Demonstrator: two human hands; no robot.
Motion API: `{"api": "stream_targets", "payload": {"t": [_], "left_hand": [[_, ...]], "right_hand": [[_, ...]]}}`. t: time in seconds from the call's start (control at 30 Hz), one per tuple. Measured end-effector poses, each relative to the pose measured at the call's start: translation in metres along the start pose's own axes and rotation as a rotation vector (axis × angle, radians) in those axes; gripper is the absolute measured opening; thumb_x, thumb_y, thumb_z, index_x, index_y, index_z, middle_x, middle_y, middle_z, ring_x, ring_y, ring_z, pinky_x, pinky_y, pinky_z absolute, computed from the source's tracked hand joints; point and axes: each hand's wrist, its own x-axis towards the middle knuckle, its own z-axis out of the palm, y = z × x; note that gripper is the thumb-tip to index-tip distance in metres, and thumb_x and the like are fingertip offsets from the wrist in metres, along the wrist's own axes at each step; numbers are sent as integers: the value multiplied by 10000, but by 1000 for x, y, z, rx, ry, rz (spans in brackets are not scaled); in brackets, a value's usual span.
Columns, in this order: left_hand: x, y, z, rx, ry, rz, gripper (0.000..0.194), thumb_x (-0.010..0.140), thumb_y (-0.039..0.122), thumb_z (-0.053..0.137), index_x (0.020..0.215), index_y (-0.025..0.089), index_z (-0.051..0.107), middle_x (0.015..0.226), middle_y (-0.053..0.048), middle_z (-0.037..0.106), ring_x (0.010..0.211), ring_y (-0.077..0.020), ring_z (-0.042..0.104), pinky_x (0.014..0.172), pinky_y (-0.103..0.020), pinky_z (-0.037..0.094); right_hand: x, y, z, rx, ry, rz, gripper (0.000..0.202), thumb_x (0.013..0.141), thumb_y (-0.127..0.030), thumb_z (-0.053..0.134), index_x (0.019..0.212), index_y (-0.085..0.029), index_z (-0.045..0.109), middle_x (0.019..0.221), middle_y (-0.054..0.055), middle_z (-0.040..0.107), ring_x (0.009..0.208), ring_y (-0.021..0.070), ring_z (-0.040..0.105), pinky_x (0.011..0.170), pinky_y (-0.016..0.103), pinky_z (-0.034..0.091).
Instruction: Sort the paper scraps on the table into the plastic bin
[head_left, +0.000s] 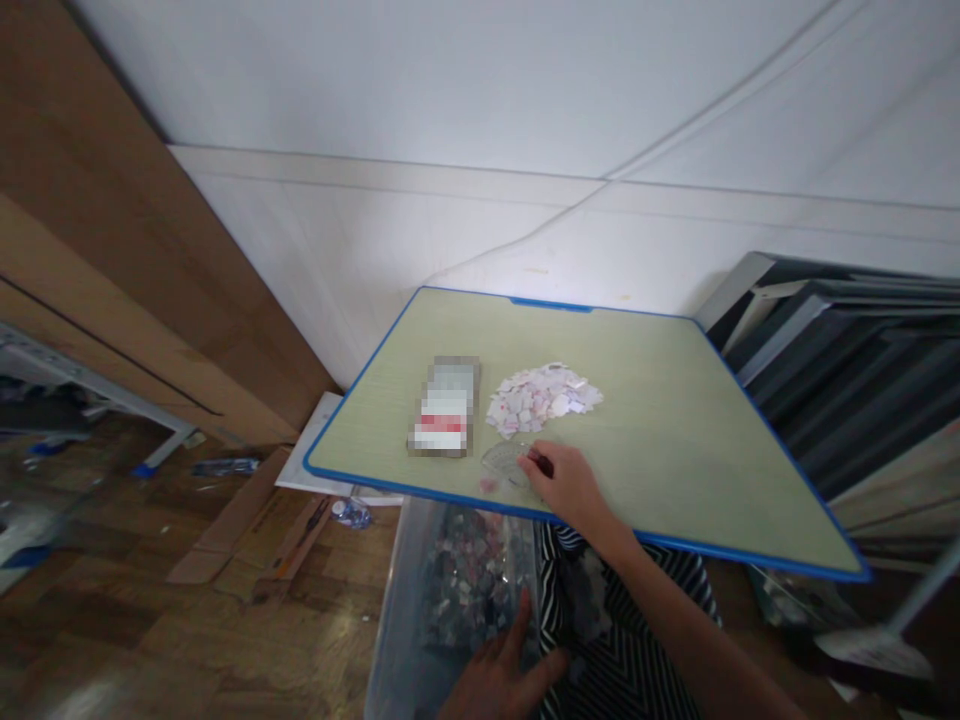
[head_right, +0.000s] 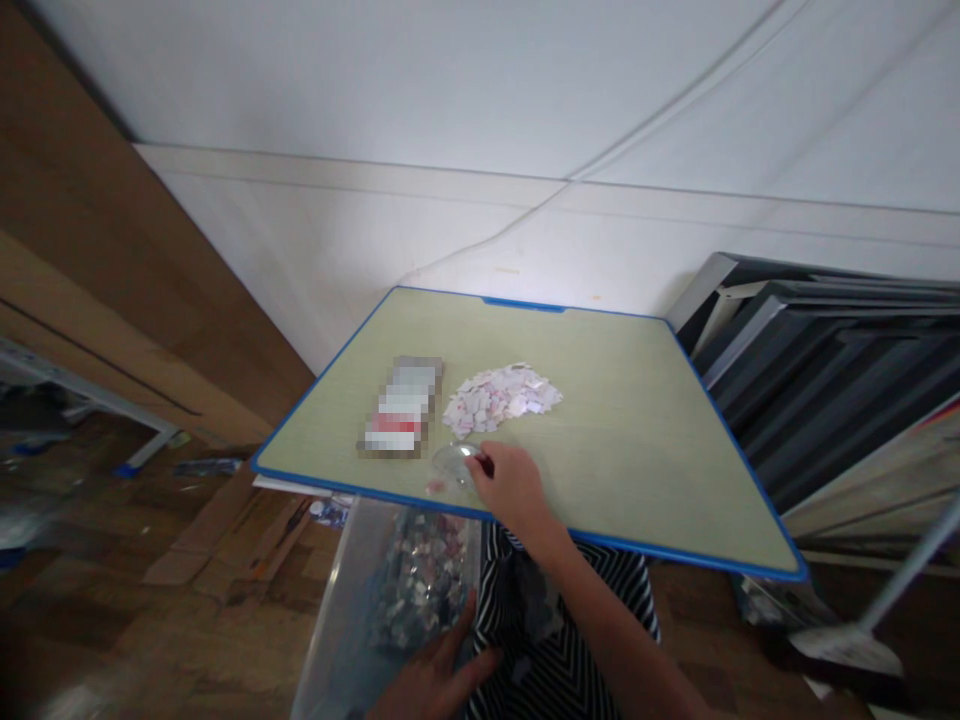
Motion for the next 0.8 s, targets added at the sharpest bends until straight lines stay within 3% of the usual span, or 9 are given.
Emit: {"api": "stream_targets", "payload": {"t": [0.2, 0.37, 0.6, 0.8], "left_hand": [[0, -1, 4, 17, 11, -13, 631, 853, 176, 702, 1352, 376, 373, 1480, -167, 290, 1075, -329, 603, 839, -366, 533], [-1, -2, 4, 11, 61, 14, 651, 878, 186, 677, 1389, 372, 319, 1490, -146, 278, 1150, -313, 550, 904, -372, 495], [-5, -4, 7, -58, -8, -29, 651, 854, 101, 677, 1368, 356, 370, 1510, -132, 236, 1175, -336, 523, 909, -389, 490], [-4, -6, 15, -110, 22, -79, 714, 866, 114, 649, 1395, 436, 295, 1473, -39, 349, 1120, -269, 581, 876, -344, 519]], "right_hand": [[1, -12, 2, 30, -98, -100, 222, 817, -202, 521, 596, -179, 508, 583, 5, 561, 550, 118, 458, 537, 241, 284], [2, -17, 3, 58, -173, -168, 188, 827, -198, 529, 640, -175, 526, 622, 10, 585, 580, 118, 480, 559, 239, 309], [-2, -21, -7, 145, -251, -264, 207, 841, -183, 518, 634, -182, 516, 624, -8, 582, 584, 101, 482, 562, 223, 331], [-2, -10, -19, 239, -203, -233, 229, 840, -215, 502, 615, -186, 468, 584, -19, 538, 560, 98, 466, 534, 221, 326]]}}
